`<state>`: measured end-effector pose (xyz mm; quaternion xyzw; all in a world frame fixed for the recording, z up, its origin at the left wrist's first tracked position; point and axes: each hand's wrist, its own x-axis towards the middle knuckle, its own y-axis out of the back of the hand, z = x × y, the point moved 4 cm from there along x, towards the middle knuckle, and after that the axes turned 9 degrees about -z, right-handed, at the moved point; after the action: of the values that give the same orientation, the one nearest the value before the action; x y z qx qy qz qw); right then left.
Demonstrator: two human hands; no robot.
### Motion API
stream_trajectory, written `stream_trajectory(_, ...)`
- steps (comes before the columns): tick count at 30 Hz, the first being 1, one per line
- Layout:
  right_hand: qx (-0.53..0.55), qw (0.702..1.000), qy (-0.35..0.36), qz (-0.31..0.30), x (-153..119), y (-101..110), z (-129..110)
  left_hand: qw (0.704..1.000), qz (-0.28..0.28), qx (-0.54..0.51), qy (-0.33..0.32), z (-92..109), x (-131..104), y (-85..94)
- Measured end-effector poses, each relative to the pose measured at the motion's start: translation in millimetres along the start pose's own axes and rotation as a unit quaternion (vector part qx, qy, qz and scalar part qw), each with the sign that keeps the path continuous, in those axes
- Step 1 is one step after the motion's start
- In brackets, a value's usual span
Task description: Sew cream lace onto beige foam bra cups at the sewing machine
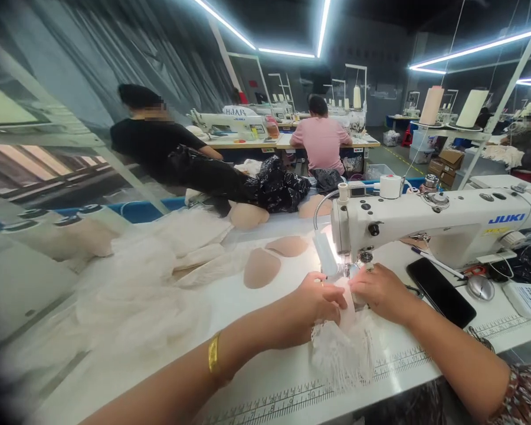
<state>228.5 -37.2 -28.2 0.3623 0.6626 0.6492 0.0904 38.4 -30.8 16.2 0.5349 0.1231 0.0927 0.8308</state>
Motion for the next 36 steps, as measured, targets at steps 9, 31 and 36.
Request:
stream_trajectory(9,0.062,0.994,-0.077,-0.052,0,7,0,0.998,0.004,-0.006,0.054,-2,3,-4.8)
stream_trajectory(31,0.057,0.993,-0.087,-0.058,-1,8,2,0.997,0.060,0.032,0.047,-6,1,-3.3)
stream_trajectory(36,0.039,0.992,-0.103,-0.052,-5,3,6,0.998,0.054,0.019,0.025,-15,6,1.9)
